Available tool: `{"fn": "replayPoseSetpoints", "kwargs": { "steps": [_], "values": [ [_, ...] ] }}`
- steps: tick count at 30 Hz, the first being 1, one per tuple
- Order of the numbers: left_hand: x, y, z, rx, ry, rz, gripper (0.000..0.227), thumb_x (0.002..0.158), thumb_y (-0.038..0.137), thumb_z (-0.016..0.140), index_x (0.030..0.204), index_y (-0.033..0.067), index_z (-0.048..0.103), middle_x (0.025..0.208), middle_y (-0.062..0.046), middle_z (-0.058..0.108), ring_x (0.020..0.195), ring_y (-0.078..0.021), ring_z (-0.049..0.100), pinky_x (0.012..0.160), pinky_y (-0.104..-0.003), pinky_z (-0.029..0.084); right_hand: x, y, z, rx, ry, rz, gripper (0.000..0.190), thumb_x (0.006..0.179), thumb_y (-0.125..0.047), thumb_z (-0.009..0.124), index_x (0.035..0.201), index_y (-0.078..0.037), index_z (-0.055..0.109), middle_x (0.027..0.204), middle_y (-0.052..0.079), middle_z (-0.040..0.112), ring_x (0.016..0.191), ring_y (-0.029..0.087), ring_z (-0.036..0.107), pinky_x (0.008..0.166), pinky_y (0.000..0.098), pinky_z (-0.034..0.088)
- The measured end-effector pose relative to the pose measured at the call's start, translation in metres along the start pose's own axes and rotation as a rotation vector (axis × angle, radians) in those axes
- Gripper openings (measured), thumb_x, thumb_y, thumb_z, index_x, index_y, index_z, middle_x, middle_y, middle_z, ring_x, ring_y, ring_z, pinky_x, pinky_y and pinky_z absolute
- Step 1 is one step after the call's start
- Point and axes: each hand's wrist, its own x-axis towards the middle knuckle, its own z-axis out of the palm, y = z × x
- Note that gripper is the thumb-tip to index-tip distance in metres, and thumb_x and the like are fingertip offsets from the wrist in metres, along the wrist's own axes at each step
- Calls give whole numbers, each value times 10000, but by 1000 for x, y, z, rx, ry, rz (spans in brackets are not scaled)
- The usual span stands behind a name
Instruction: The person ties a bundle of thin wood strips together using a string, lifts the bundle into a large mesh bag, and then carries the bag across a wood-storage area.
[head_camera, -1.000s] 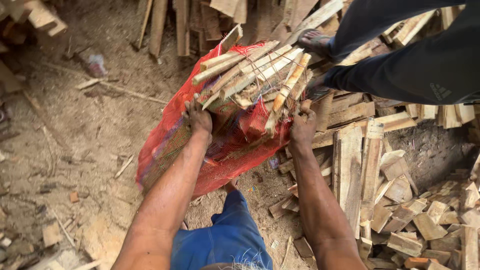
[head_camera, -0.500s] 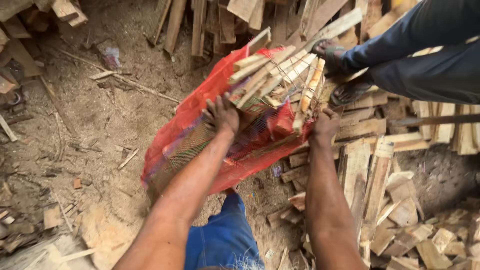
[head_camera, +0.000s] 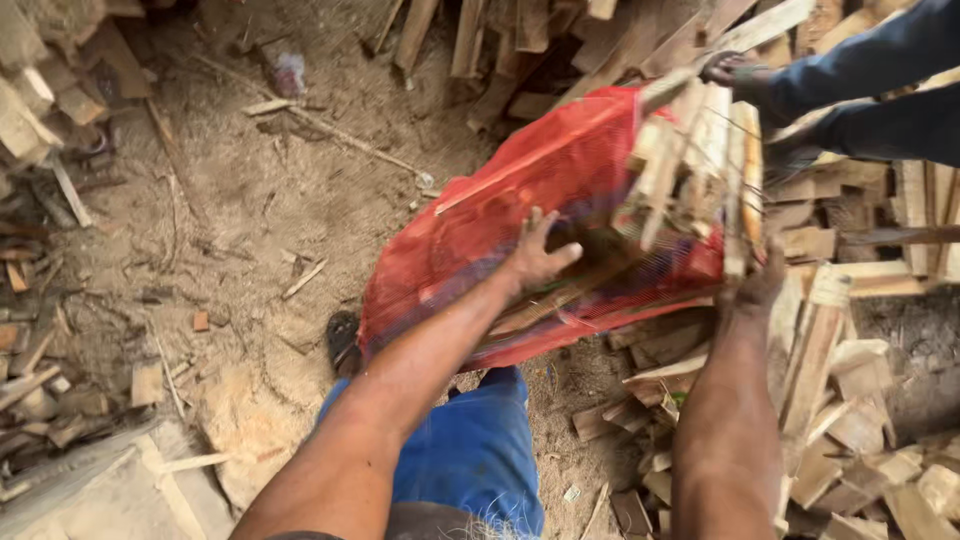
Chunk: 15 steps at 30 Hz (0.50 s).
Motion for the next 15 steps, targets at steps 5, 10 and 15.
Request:
{"fn": "replayPoseSetpoints", "kwargs": {
  "steps": [5, 10, 15],
  "values": [
    [-34, 7, 2, 157, 85, 51, 881, 966, 479, 567, 1647, 111, 147, 1731, -174, 4, 1589, -366, -3, 1267, -501, 107, -40, -1, 3, 21, 56, -32, 353, 822, -155, 654, 1163, -156, 562, 972, 3, 569, 851, 160, 592, 754, 488, 472],
    [-52, 5, -32, 353, 120, 31, 770, 1052, 491, 507, 1654, 162, 156, 1752, -152, 81, 1623, -339, 77, 1308, -492, 111, -103, -13, 37, -9, 119, -31, 399, 774, -153, 656, 1158, -186, 554, 998, -2, 549, 920, 194, 591, 828, 580, 454],
    [-47, -21, -34, 463, 549, 192, 707, 1052, 345, 508, 1630, 94, 189, 1722, -178, 176, 1607, -355, 169, 1267, -599, 86, -142, -7, 57, 178, -104, -229, 498, 824, -39, 664, 1296, -92, 510, 1098, 88, 556, 990, 250, 638, 965, 482, 573]
  ]
}}
